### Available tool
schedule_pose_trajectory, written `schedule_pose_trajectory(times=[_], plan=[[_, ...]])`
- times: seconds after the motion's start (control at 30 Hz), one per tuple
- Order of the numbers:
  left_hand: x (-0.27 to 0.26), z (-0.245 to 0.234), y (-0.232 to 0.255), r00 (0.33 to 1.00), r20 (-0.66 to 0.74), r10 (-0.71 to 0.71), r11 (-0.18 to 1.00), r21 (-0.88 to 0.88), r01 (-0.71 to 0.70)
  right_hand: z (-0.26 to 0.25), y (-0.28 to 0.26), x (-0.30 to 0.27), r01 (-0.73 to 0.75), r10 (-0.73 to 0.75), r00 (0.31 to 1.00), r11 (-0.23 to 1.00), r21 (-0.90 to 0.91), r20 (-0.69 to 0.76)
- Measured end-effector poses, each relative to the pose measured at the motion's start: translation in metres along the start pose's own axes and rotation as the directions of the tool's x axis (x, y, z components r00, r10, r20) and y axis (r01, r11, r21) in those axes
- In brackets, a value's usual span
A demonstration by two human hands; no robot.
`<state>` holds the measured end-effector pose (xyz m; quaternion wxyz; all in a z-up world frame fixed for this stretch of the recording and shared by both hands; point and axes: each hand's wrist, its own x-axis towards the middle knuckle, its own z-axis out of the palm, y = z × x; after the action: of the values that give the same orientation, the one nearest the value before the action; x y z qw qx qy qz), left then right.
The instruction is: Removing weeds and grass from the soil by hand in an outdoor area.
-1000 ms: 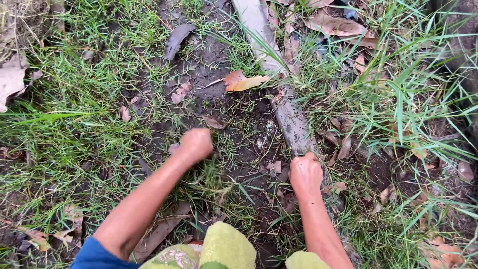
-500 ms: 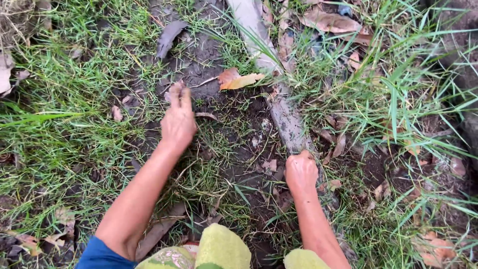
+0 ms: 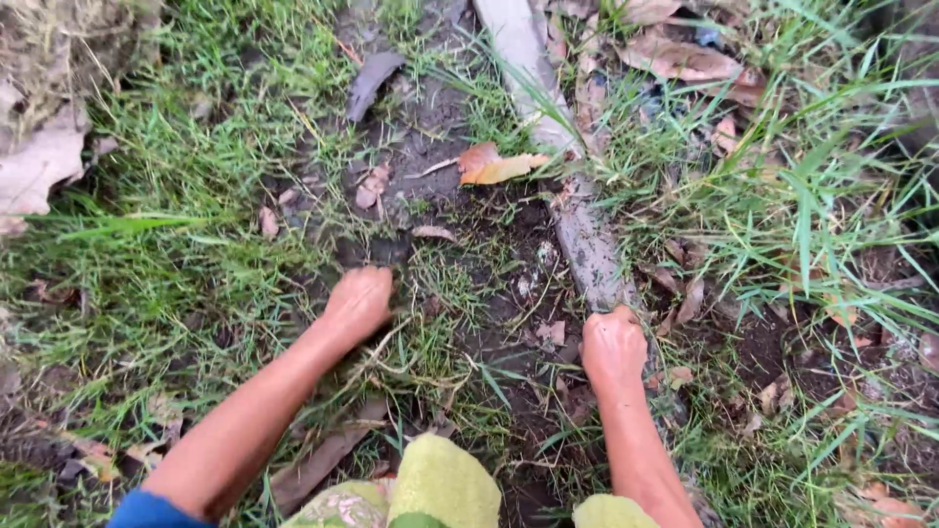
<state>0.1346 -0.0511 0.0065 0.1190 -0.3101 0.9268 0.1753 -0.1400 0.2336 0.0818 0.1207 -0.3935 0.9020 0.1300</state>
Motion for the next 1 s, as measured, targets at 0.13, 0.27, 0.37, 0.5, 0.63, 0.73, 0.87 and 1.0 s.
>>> schedule_pose_trajectory(times=[0.13, 0.27, 0.37, 0.5, 0.63, 0.73, 0.87, 1.0], plan=[[-0.021, -0.062, 0.005, 0.987, -0.127, -0.102, 0.986, -0.145, 0.084, 0.009, 0.004, -0.011, 0.016, -0.017, 0.999, 0.999, -0.050, -0.029], [0.005, -0.093, -0.010, 0.870, -0.398, -0.290, 0.953, -0.206, 0.223, 0.008, 0.003, -0.006, 0.014, -0.014, 1.000, 1.000, -0.010, -0.005], [0.030, -0.073, -0.023, 0.846, -0.293, -0.445, 0.883, -0.303, 0.360, 0.017, 0.007, -0.004, 0.022, -0.024, 0.998, 0.999, -0.029, -0.052], [0.046, -0.009, -0.053, 0.850, -0.425, -0.310, 0.939, -0.276, 0.205, 0.002, 0.003, -0.005, 0.039, -0.039, 0.997, 0.999, 0.000, -0.069], [0.006, -0.030, -0.036, 0.813, -0.407, -0.417, 0.901, -0.304, 0.311, 0.012, 0.004, -0.007, 0.051, -0.050, 0.997, 0.999, 0.016, -0.067], [-0.027, -0.042, -0.024, 0.840, -0.173, -0.515, 0.804, -0.438, 0.403, 0.018, 0.009, 0.003, 0.023, -0.028, 0.992, 0.999, -0.043, -0.122], [-0.082, -0.045, -0.024, 0.895, -0.029, -0.444, 0.829, -0.391, 0.399, -0.004, -0.003, -0.008, 0.041, -0.040, 0.998, 0.999, 0.015, -0.056], [-0.116, -0.055, -0.011, 0.924, -0.023, -0.383, 0.873, -0.336, 0.353, 0.023, 0.008, -0.002, 0.022, -0.023, 0.998, 1.000, -0.012, -0.059]])
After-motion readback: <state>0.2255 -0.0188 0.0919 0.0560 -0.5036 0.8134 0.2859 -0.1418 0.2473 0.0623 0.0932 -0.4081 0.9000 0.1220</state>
